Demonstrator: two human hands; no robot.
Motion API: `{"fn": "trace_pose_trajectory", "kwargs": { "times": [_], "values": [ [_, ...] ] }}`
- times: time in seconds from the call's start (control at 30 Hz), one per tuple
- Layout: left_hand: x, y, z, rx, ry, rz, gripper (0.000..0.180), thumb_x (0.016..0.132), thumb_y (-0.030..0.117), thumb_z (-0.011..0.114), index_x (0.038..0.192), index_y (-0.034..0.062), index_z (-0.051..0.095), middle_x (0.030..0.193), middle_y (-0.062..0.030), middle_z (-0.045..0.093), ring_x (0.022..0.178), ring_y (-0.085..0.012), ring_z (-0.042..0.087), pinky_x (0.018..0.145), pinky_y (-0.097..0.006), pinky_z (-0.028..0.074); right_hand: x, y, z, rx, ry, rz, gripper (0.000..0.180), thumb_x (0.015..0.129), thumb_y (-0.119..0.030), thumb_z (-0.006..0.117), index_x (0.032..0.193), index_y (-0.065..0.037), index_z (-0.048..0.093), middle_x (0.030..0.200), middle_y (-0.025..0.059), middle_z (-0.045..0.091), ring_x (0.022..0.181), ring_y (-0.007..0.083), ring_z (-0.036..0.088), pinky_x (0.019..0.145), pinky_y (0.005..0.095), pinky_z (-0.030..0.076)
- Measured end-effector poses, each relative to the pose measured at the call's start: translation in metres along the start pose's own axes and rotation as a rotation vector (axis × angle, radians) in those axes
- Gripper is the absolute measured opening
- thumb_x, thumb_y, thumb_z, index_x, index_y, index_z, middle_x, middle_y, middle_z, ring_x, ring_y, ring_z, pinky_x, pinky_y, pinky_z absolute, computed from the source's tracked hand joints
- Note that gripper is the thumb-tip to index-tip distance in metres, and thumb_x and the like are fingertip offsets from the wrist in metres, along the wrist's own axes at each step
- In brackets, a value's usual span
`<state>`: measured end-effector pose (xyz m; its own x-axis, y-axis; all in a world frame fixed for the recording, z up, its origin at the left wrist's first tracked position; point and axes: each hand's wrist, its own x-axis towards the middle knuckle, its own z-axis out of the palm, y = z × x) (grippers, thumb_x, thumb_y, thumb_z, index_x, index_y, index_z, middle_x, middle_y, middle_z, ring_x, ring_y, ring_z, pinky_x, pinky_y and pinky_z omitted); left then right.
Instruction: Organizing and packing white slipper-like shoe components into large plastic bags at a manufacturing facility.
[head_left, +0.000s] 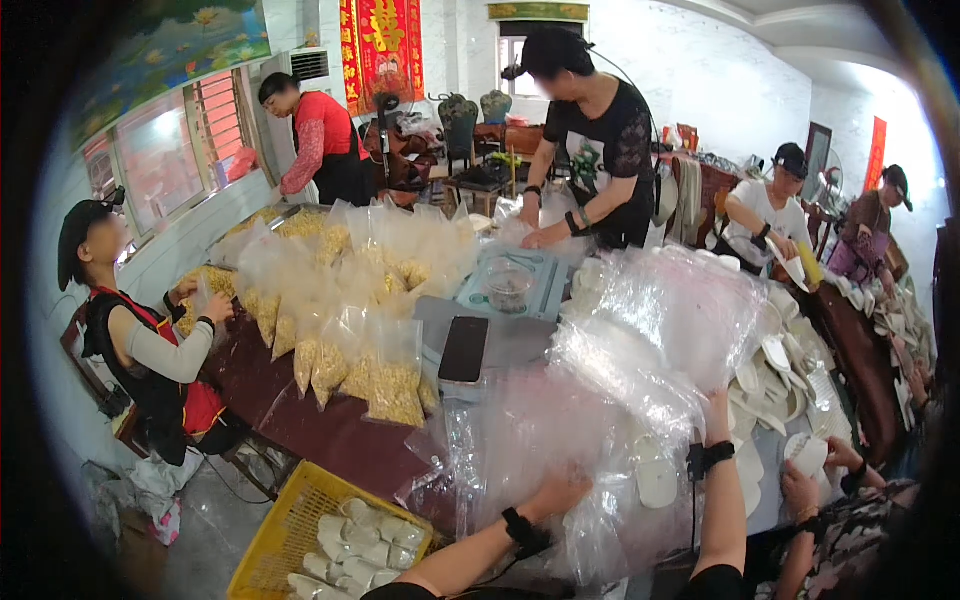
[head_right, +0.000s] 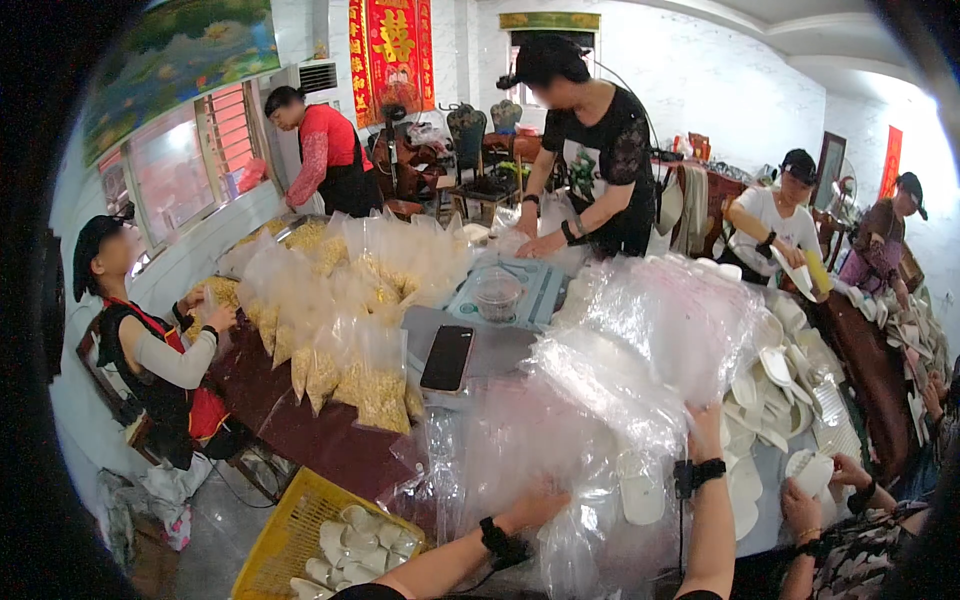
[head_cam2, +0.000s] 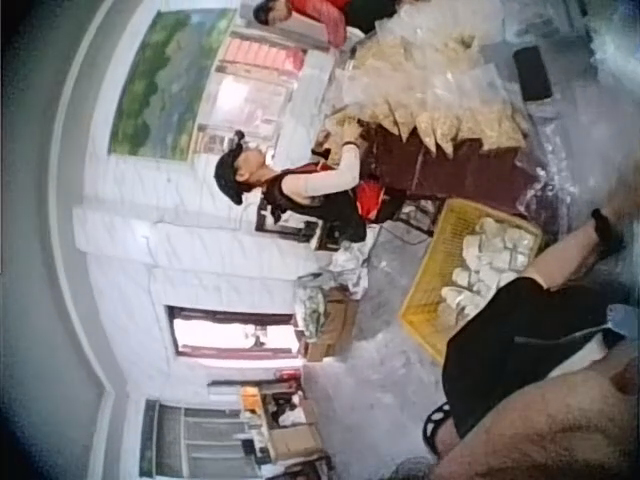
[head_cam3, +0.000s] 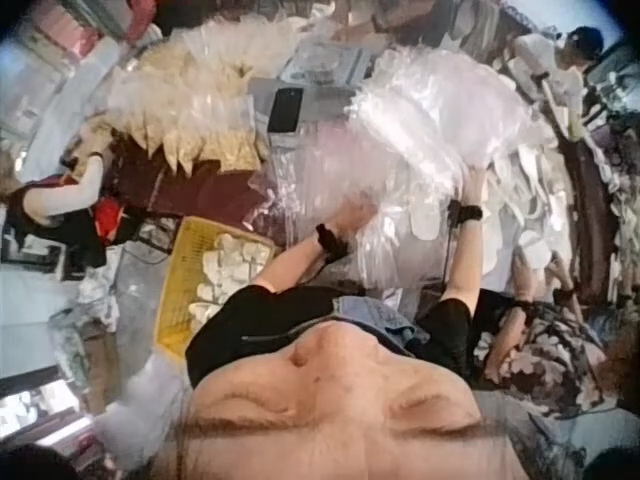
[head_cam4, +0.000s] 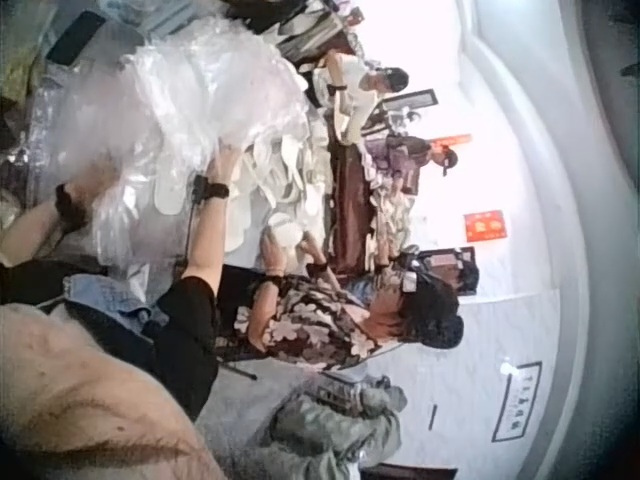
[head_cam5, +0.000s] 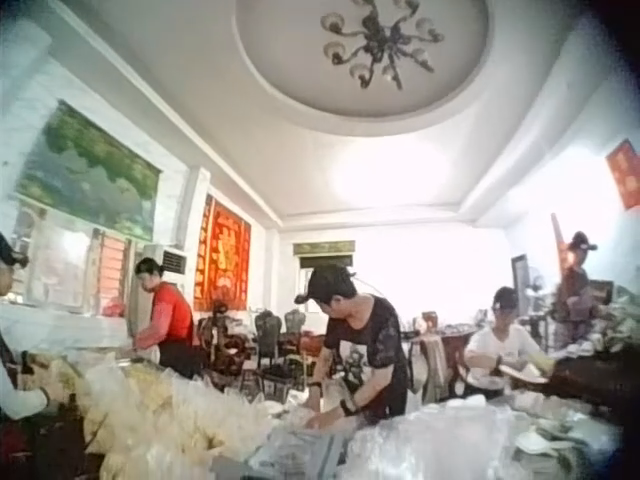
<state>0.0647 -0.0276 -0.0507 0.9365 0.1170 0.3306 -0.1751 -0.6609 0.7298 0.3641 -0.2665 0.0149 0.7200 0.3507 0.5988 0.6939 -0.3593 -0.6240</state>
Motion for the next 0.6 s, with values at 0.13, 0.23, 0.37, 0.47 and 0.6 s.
{"fn": "trace_pose_trajectory", "kwargs": {
  "times": [0.13, 0.23, 0.37, 0.47, 0.6],
  "values": [
    [-0.003, 0.020, -0.035, -0.108, -0.097, -0.202, 0.020, 0.092, 0.025, 0.058, 0.100, 0.0063, 0.060, 0.106, -0.0157, 0.059, 0.100, -0.0341, 0.056, 0.086, -0.057, 0.043, 0.014, -0.085, 0.006, 0.558, 0.051, 0.413, 0.048, 0.081, 0.003, 0.064, 0.127, 0.003, 0.049, 0.119, 0.0137, 0.059, 0.107, 0.0254, 0.058, 0.090, 0.0371, 0.048],
    [-0.004, 0.016, -0.026, -0.122, 0.094, -0.020, 0.021, 0.090, 0.020, 0.062, 0.104, 0.0039, 0.060, 0.103, -0.0146, 0.061, 0.096, -0.0304, 0.059, 0.086, -0.048, 0.047, 0.014, -0.078, 0.000, 0.581, 0.024, 0.453, 0.047, 0.083, 0.004, 0.064, 0.127, 0.003, 0.050, 0.118, 0.0128, 0.060, 0.107, 0.0237, 0.058, 0.090, 0.0342, 0.049],
    [0.005, 0.017, -0.033, -0.432, -0.068, -0.164, 0.025, 0.090, 0.018, 0.063, 0.109, 0.0027, 0.059, 0.102, -0.0137, 0.062, 0.094, -0.0276, 0.060, 0.084, -0.039, 0.048, 0.013, -0.085, -0.004, 0.457, 0.072, 0.561, 0.045, 0.084, 0.005, 0.063, 0.127, 0.003, 0.050, 0.117, 0.0123, 0.061, 0.104, 0.0225, 0.060, 0.088, 0.0336, 0.050],
    [0.003, 0.031, -0.043, -0.371, -0.046, -0.236, 0.025, 0.089, 0.019, 0.064, 0.109, 0.0032, 0.060, 0.101, -0.0118, 0.062, 0.091, -0.0249, 0.060, 0.082, -0.038, 0.048, 0.015, -0.081, 0.001, 0.558, 0.028, 0.497, 0.044, 0.085, 0.005, 0.063, 0.127, 0.002, 0.050, 0.116, 0.0117, 0.061, 0.102, 0.0224, 0.060, 0.086, 0.0344, 0.051],
    [0.000, 0.026, -0.041, -0.430, -0.042, -0.259, 0.030, 0.089, 0.020, 0.066, 0.113, 0.0032, 0.058, 0.101, -0.0107, 0.062, 0.092, -0.0223, 0.059, 0.082, -0.036, 0.048, 0.018, -0.097, 0.003, 0.676, 0.065, 0.438, 0.045, 0.083, 0.005, 0.063, 0.126, 0.002, 0.051, 0.115, 0.0119, 0.061, 0.101, 0.0230, 0.060, 0.085, 0.0336, 0.050]
  ]
}}
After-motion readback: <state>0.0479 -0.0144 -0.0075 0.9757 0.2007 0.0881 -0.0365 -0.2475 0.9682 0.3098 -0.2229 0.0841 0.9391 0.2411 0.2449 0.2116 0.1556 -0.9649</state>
